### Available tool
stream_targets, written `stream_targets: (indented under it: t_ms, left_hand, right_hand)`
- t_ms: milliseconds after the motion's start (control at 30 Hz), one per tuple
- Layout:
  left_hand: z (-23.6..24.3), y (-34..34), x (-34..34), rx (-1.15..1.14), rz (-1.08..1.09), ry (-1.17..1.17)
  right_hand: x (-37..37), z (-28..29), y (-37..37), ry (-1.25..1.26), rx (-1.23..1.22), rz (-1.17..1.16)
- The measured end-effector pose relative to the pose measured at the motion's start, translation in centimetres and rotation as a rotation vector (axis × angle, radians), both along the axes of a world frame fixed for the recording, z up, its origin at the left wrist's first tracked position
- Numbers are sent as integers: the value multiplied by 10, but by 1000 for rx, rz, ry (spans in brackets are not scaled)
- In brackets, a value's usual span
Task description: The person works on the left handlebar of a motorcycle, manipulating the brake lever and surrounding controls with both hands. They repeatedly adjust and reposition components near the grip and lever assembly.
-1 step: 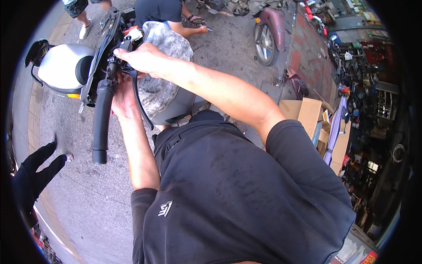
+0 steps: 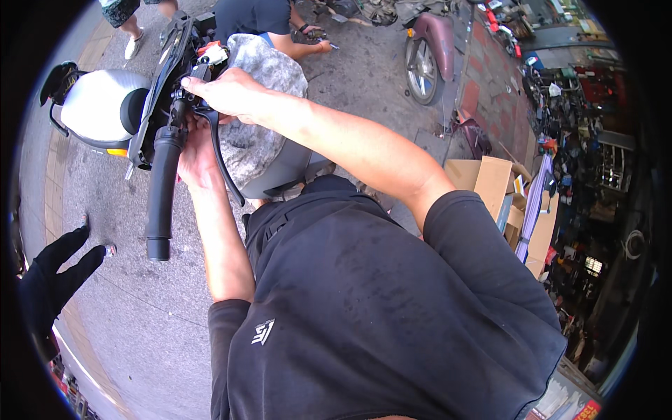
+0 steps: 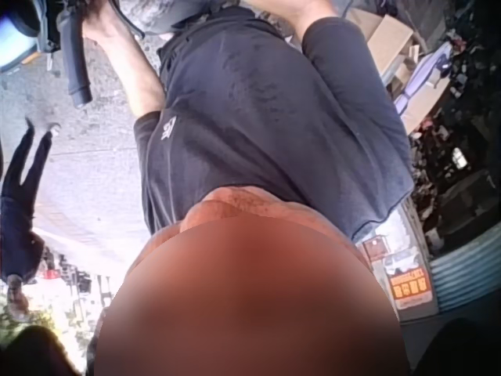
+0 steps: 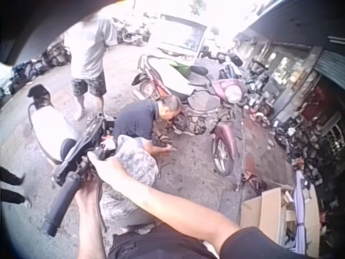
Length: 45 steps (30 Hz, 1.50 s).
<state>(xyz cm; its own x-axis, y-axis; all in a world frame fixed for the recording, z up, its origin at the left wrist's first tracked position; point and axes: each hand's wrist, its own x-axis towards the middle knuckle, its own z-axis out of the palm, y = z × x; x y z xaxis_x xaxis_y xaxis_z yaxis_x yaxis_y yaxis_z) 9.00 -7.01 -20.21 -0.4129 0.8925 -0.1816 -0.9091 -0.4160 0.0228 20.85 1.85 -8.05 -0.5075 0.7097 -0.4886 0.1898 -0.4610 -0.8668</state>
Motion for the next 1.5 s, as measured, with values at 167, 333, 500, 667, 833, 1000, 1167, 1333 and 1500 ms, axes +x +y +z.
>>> stream_targets:
  t_ms: [167, 333, 500, 667, 833, 1000, 1167, 1333, 1500]
  left_hand:
    - [-8, 4, -4, 22, 3, -27]
    - [11, 5, 2, -107, 46, -67]
    - [6, 2, -1, -30, -10, -35]
    - [-6, 0, -7, 12, -23, -14]
    - [16, 10, 11, -252, 140, 81]
    - [21, 9, 15, -199, 156, 90]
    - [21, 10, 15, -176, 145, 65]
    - [48, 13, 22, -220, 159, 85]
    - [38, 9, 13, -155, 117, -12]
  right_hand:
    - [-2, 0, 0, -31, -19, 8]
    - [-2, -2, 0, -24, 11, 3]
    - [-1, 3, 0, -7, -8, 6]
    - [0, 7, 0, -43, -17, 27]
    - [0, 8, 1, -35, -19, 28]
    - [0, 2, 1, -26, 18, 16]
    - [-1, -1, 1, -25, 14, 15]
    - [0, 1, 1, -18, 0, 10]
    - [-1, 0, 1, -16, -1, 24]
